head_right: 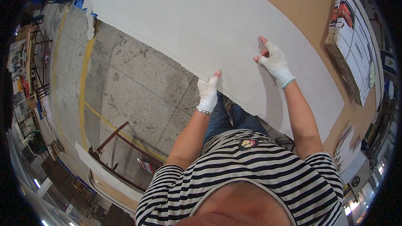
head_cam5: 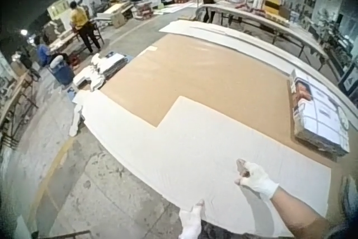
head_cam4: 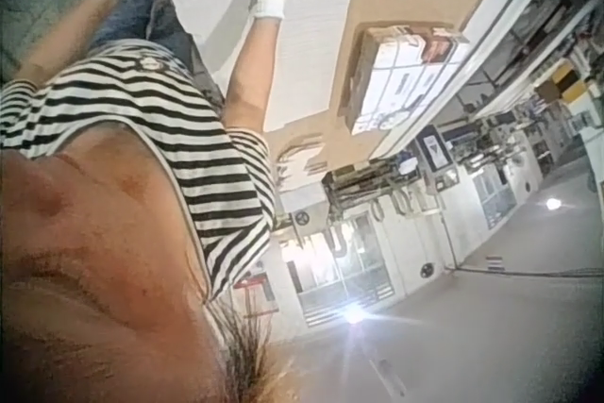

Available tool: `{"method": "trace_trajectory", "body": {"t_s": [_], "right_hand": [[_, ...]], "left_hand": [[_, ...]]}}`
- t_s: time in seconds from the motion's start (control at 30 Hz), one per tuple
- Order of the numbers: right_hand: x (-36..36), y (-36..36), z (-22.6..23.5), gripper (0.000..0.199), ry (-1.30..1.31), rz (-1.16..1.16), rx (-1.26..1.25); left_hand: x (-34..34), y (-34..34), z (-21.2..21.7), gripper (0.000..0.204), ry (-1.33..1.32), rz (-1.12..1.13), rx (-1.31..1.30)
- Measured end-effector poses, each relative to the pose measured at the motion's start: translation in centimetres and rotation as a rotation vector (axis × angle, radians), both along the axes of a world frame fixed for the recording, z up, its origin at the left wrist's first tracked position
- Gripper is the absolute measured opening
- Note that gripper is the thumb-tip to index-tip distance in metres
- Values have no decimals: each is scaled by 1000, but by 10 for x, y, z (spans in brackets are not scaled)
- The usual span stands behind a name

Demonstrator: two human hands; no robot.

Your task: The recorder is separating flat cardboard templates from larger sheets and stacking them on a workbench.

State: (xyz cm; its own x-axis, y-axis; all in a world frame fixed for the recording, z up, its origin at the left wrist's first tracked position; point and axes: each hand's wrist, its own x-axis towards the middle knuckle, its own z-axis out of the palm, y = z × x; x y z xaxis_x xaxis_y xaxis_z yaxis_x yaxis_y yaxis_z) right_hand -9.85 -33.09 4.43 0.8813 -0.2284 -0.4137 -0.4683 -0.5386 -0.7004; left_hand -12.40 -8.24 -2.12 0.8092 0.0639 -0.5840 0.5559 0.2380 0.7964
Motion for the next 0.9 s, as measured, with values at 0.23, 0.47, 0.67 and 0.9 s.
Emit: {"method": "trace_trajectory", "body": {"t_s": [0.23,0.47,0.67,0.9], "right_hand": [[0,-6,-5,80,73,-47,70],[-3,-9,-7,79,53,-22,103],[-7,-10,-8,80,-6,-3,66],[-18,-22,-9,78,10,-17,63]], "left_hand": [[0,-3,3,41,-18,43,-4],[0,-6,-3,52,-15,88,-45],[-5,-5,0,54,-36,21,-22],[-8,-10,3,49,-56,0,52]]}}
